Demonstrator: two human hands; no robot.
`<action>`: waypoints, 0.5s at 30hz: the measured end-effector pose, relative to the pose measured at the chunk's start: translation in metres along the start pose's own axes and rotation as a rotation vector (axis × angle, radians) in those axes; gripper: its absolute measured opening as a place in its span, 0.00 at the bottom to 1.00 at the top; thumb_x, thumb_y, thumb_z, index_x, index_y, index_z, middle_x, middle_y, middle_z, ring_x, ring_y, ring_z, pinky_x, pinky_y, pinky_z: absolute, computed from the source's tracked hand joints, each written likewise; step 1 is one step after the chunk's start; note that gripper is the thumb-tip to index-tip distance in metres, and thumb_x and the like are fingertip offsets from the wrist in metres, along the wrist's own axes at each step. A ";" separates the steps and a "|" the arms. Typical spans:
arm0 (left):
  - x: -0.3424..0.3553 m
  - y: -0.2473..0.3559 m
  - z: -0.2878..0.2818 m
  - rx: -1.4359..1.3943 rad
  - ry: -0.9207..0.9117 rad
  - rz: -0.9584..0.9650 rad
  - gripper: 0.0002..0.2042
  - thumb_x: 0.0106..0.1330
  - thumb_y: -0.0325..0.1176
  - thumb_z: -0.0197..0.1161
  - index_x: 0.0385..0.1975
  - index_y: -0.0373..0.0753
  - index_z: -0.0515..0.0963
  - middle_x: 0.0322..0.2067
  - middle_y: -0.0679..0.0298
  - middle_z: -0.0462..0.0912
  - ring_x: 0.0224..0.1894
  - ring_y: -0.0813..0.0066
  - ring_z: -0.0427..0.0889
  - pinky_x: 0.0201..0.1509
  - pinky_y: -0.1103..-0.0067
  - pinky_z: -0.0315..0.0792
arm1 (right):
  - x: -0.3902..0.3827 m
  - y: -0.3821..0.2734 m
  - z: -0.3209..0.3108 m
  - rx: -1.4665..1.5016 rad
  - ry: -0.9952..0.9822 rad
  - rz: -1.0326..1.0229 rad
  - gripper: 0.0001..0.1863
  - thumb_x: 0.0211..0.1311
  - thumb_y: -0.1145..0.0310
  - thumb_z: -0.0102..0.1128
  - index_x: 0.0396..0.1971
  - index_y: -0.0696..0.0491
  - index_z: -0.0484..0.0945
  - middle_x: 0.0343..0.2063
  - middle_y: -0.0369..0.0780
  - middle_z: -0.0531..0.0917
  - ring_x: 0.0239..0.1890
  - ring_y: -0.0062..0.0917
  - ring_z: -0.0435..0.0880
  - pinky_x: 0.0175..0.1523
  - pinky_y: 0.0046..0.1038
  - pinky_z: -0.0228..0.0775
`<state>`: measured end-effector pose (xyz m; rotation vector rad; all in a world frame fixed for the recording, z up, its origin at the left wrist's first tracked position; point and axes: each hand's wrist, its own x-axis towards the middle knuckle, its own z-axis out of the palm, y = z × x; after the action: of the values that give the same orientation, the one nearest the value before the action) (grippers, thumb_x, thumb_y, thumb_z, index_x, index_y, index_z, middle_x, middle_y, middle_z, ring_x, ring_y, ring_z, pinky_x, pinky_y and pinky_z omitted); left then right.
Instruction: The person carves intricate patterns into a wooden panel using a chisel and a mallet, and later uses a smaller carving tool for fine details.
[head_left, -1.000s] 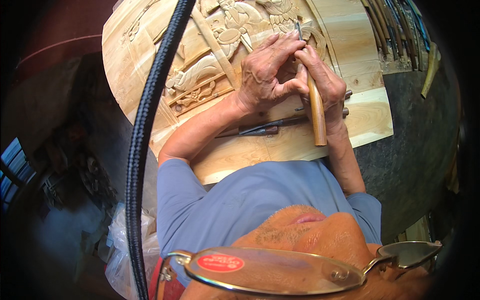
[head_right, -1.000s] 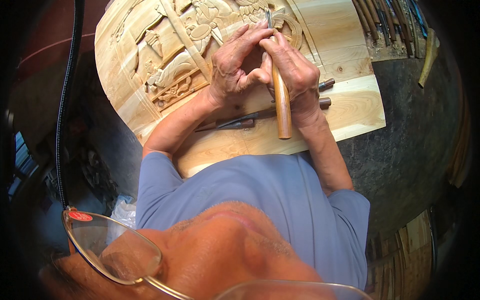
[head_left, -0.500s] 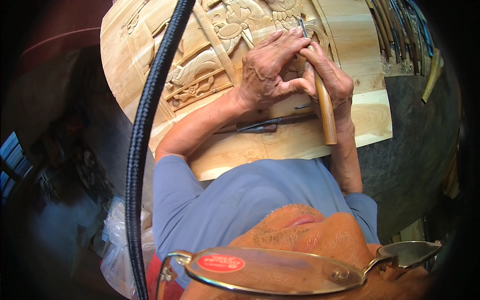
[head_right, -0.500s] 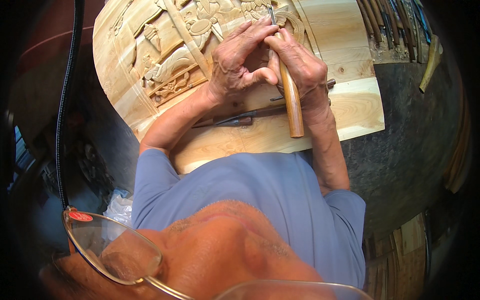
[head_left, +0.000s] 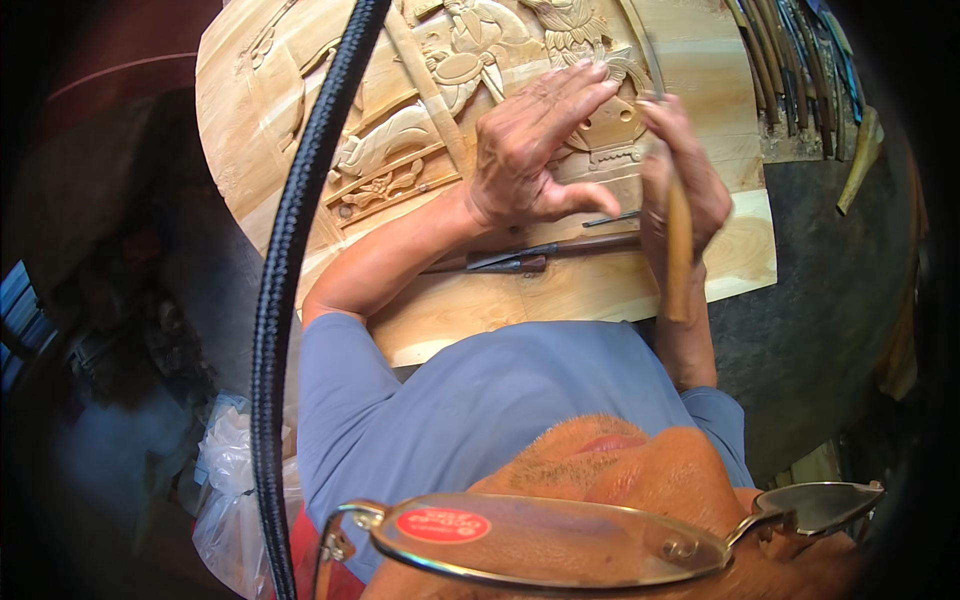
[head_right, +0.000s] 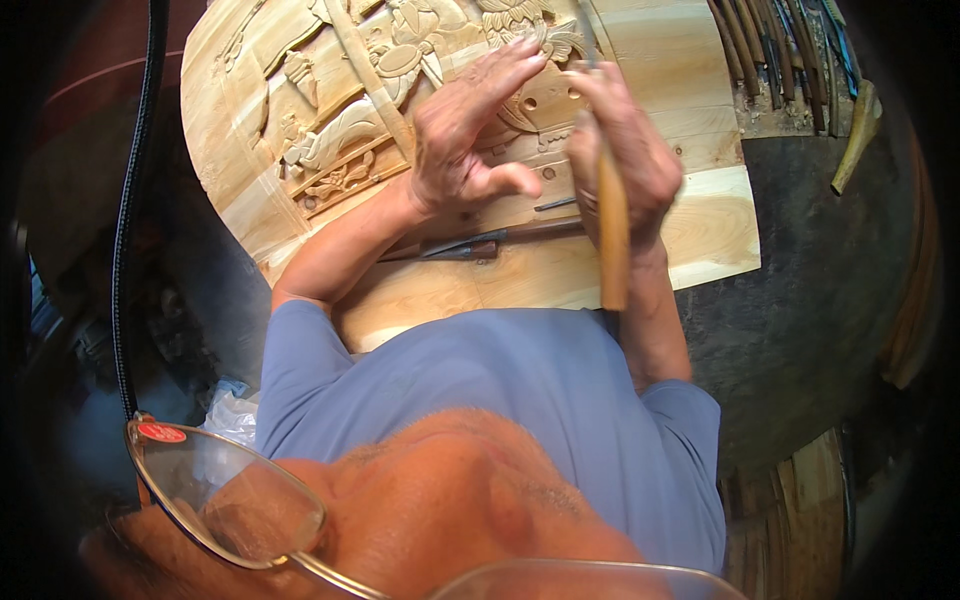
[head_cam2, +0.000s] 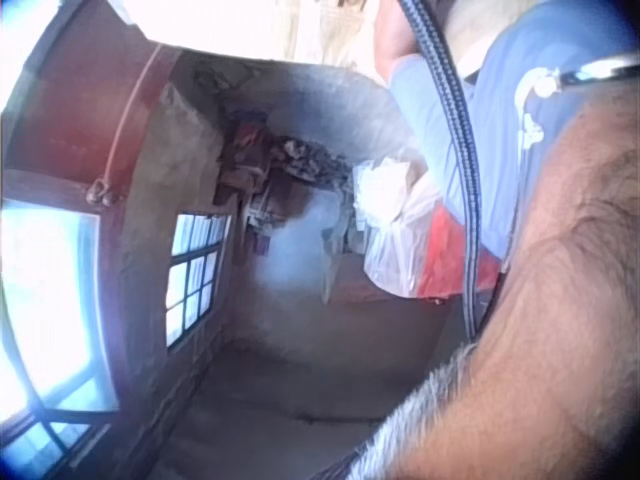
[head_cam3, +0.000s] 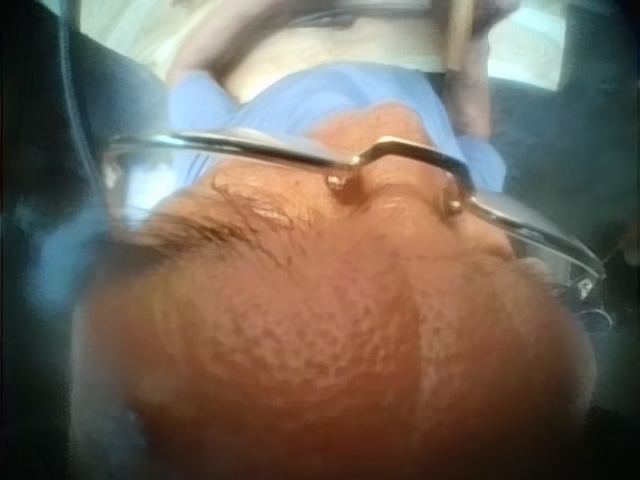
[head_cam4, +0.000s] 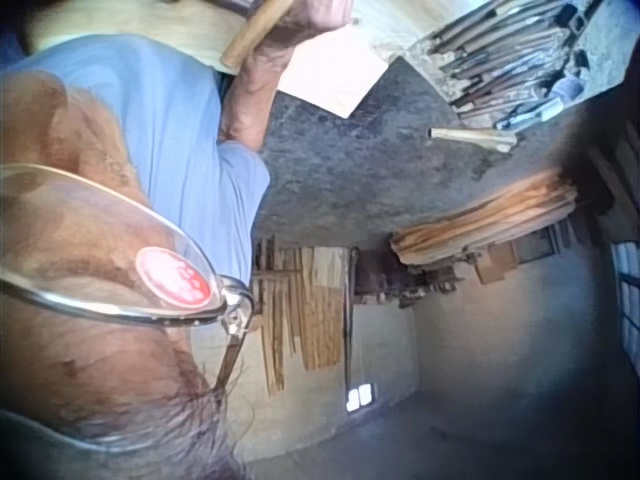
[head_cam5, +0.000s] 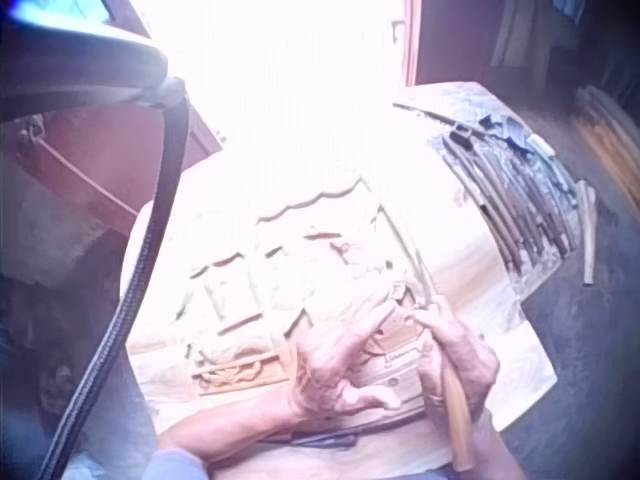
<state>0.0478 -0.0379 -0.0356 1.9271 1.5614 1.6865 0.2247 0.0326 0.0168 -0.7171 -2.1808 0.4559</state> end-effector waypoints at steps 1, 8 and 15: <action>0.000 0.001 -0.003 -0.002 0.018 0.048 0.42 0.59 0.71 0.66 0.56 0.34 0.82 0.54 0.51 0.87 0.59 0.53 0.86 0.65 0.60 0.78 | -0.001 0.004 -0.008 0.002 0.063 0.001 0.19 0.64 0.84 0.59 0.54 0.58 0.84 0.49 0.48 0.90 0.58 0.43 0.87 0.60 0.37 0.85; -0.006 0.005 -0.010 -0.098 -0.145 0.097 0.33 0.72 0.65 0.56 0.38 0.33 0.86 0.37 0.53 0.90 0.46 0.55 0.91 0.51 0.66 0.84 | -0.008 0.039 -0.070 -0.367 -0.036 0.003 0.17 0.69 0.84 0.57 0.54 0.58 0.83 0.51 0.46 0.89 0.62 0.44 0.85 0.64 0.39 0.79; -0.011 0.006 -0.009 -0.063 -0.164 0.066 0.27 0.73 0.59 0.59 0.31 0.37 0.84 0.28 0.60 0.85 0.28 0.64 0.84 0.29 0.72 0.72 | -0.004 0.049 -0.060 -0.411 -0.027 -0.010 0.20 0.58 0.85 0.64 0.52 0.57 0.85 0.48 0.48 0.89 0.56 0.45 0.88 0.61 0.40 0.82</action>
<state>0.0465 -0.0529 -0.0351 2.0482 1.3845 1.5376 0.2897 0.0731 0.0264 -0.9208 -2.3288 0.0068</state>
